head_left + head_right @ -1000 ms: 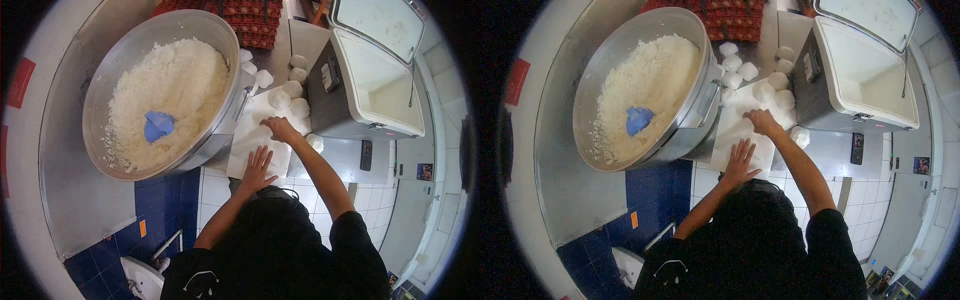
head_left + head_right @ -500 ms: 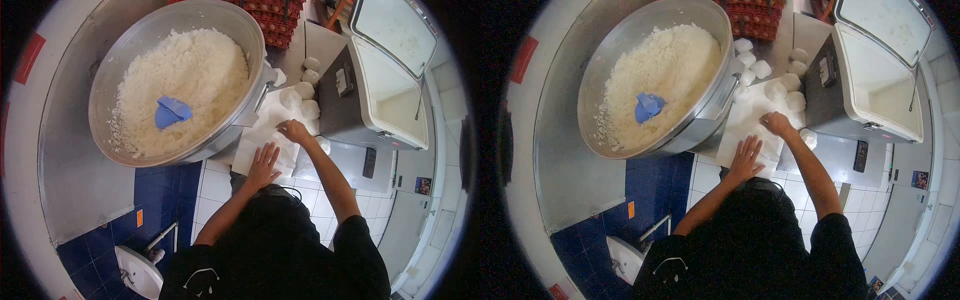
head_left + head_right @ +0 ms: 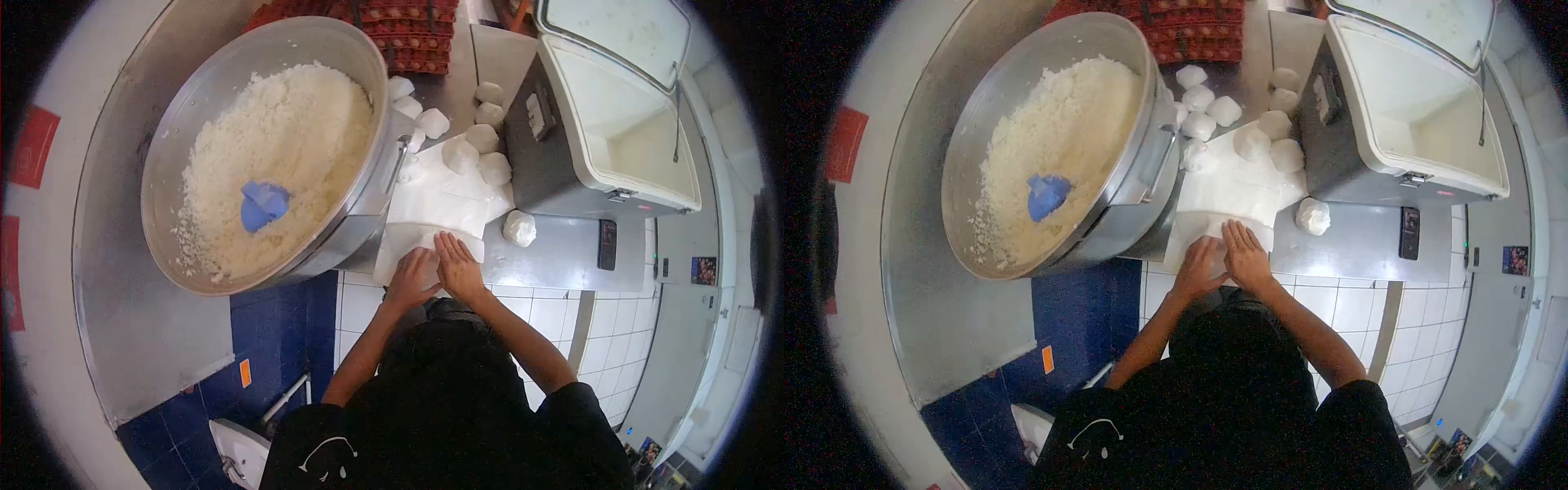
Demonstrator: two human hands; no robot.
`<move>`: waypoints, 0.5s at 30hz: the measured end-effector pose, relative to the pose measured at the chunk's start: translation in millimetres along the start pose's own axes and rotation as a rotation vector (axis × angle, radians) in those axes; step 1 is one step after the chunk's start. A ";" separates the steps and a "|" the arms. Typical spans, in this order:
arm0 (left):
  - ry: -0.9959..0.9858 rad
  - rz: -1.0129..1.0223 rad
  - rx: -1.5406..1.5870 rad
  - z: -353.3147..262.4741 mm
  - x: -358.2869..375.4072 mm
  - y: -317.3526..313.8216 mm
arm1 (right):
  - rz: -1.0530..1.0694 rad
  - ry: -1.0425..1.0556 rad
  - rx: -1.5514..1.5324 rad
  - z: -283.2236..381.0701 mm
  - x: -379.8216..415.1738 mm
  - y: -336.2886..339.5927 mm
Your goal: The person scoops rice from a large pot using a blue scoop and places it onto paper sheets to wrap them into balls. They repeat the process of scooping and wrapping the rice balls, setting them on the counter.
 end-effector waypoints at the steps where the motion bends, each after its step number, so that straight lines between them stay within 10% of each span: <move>1: -0.049 -0.263 -0.002 1.6 14.1 5.1 | 0.002 0.004 0.019 2.2 1.7 0.5; 2: -0.101 -0.524 0.001 4.3 22.6 9.3 | 0.005 0.006 0.037 4.0 2.6 0.5; 15: -0.206 -0.212 0.007 42.3 -34.9 36.5 | -0.101 -0.169 -0.282 -28.4 47.3 -32.4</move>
Point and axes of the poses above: each hand's wrist, its own x-axis away from the middle knuckle, its own y-axis out of the back of the hand, z = x × y, the point moved 2 cm from there along -x, towards the middle knuckle, and after that the axes turned 4 degrees about -y, right-handed, at the moved point
